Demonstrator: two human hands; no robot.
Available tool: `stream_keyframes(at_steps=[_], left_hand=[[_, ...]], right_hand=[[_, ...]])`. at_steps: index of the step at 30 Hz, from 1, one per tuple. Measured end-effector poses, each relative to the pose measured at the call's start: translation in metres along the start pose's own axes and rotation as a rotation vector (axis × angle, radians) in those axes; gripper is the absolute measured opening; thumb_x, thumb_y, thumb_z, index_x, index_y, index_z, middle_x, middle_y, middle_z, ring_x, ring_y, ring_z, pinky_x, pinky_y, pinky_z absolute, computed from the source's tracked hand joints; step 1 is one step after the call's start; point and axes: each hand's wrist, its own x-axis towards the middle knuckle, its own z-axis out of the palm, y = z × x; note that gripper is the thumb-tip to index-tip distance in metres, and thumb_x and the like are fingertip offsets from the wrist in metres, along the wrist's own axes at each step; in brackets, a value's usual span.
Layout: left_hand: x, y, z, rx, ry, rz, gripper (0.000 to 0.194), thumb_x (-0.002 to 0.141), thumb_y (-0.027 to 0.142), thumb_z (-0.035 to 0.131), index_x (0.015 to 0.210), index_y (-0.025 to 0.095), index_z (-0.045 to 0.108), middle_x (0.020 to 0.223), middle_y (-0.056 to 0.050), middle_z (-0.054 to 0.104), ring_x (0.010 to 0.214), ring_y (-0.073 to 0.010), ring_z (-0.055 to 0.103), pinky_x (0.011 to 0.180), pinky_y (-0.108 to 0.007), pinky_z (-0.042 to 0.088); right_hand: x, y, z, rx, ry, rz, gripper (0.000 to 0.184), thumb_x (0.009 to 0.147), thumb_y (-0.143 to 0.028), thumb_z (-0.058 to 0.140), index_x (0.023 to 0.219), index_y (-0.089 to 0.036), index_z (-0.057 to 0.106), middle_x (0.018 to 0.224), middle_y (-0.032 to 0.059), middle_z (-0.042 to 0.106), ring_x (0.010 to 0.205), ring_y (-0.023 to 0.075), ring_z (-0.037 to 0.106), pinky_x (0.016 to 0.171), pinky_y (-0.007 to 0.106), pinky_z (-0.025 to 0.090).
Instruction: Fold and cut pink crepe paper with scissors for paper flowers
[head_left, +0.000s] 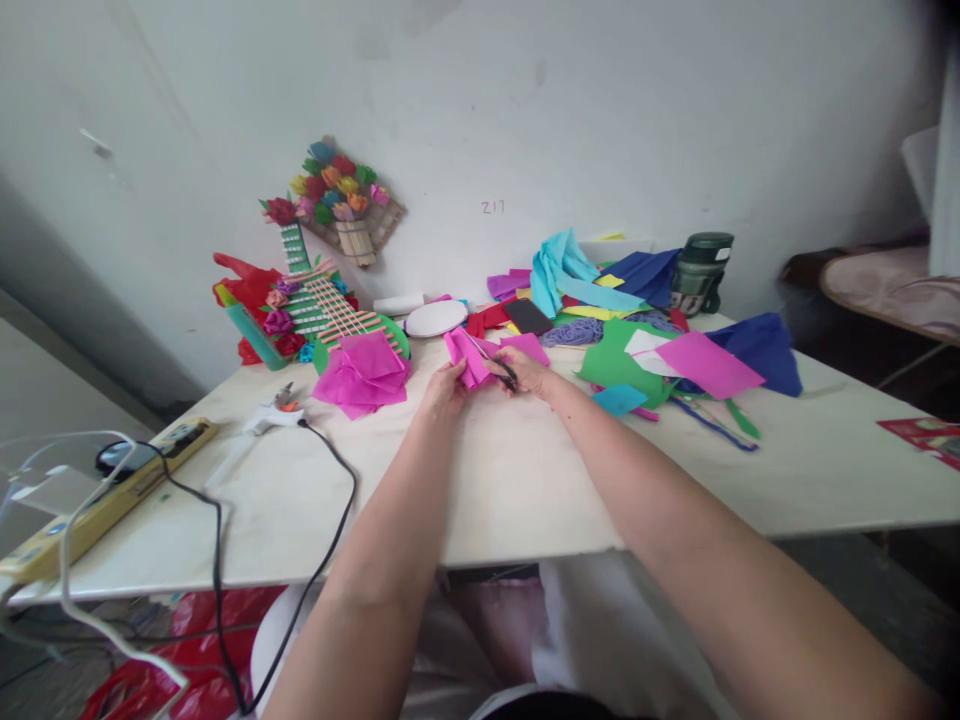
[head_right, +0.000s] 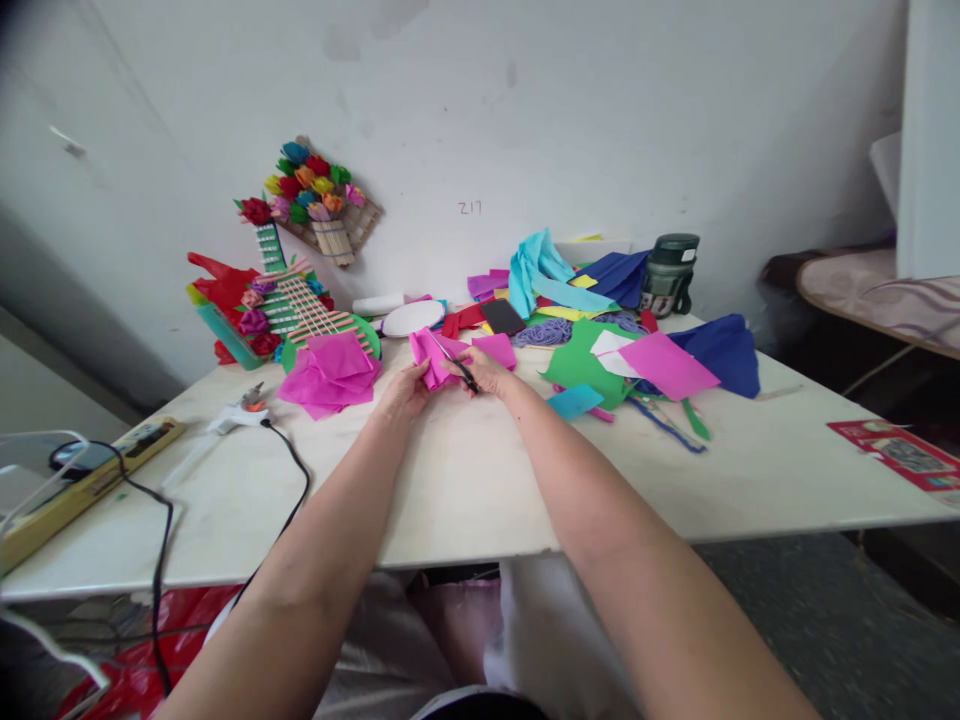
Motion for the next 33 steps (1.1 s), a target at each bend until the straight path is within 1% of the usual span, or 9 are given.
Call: stream_keyframes(at_steps=[3,7,13,18,22,27,33], left_hand=[[-0.0007,0.0003,0.0004,-0.006,0.018,0.001,0.018,0.078,0.002,0.048,0.088,0.009,0.061,0.068,-0.006,0.065,0.061,-0.0129,0.062,0.065,-0.023,0.052],[-0.0013,0.0009,0.0009,-0.009,0.019,-0.007,0.019,0.078,0.003,0.048,0.090,0.009,0.061,0.068,-0.006,0.065,0.061,-0.0134,0.062,0.064,-0.024,0.052],[-0.0006,0.0014,0.0010,-0.022,0.040,-0.009,0.016,0.077,0.002,0.050,0.087,0.009,0.061,0.067,-0.005,0.064,0.059,-0.0125,0.061,0.062,-0.023,0.052],[-0.0010,0.0019,0.0014,-0.028,0.036,-0.008,0.015,0.078,0.002,0.049,0.084,0.009,0.061,0.067,-0.006,0.065,0.059,-0.0126,0.062,0.062,-0.022,0.052],[-0.0014,0.0023,0.0020,-0.022,0.056,-0.009,0.016,0.078,0.002,0.049,0.085,0.010,0.061,0.066,-0.005,0.064,0.059,-0.0126,0.062,0.061,-0.022,0.052],[-0.0007,0.0020,0.0013,-0.027,0.050,0.000,0.015,0.078,0.001,0.048,0.079,0.010,0.059,0.064,-0.005,0.064,0.057,-0.0121,0.061,0.059,-0.021,0.052],[-0.0003,0.0026,0.0008,-0.038,0.044,-0.010,0.014,0.079,0.001,0.047,0.078,0.010,0.058,0.063,-0.005,0.063,0.055,-0.0117,0.061,0.058,-0.021,0.052]], right_hand=[[0.0054,0.0068,-0.0017,0.015,0.005,-0.009,0.038,0.073,-0.041,0.066,0.090,-0.021,0.040,0.041,-0.0094,0.049,0.031,0.0088,0.045,0.030,0.018,0.035],[0.0090,0.0113,-0.0030,0.005,0.020,-0.031,0.037,0.073,-0.040,0.067,0.091,-0.021,0.041,0.041,-0.0096,0.049,0.030,0.0084,0.044,0.029,0.018,0.034],[0.0057,0.0076,-0.0003,-0.017,0.044,-0.043,0.031,0.077,-0.037,0.063,0.091,-0.020,0.041,0.042,-0.0105,0.049,0.030,0.0073,0.044,0.030,0.016,0.034],[0.0056,0.0071,0.0017,-0.035,0.073,-0.058,0.031,0.076,-0.034,0.064,0.092,-0.020,0.041,0.041,-0.0108,0.048,0.030,0.0069,0.042,0.029,0.016,0.031],[0.0072,0.0085,0.0018,-0.045,0.077,-0.067,0.031,0.076,-0.033,0.064,0.092,-0.020,0.041,0.041,-0.0103,0.049,0.031,0.0069,0.042,0.030,0.016,0.032],[0.0095,0.0099,0.0029,-0.054,0.091,-0.089,0.030,0.076,-0.031,0.064,0.092,-0.020,0.041,0.040,-0.0108,0.048,0.031,0.0073,0.041,0.030,0.016,0.031],[0.0090,0.0082,0.0061,-0.039,0.102,-0.080,0.031,0.073,-0.026,0.066,0.090,-0.020,0.040,0.040,-0.0117,0.047,0.030,0.0075,0.040,0.029,0.016,0.029]])
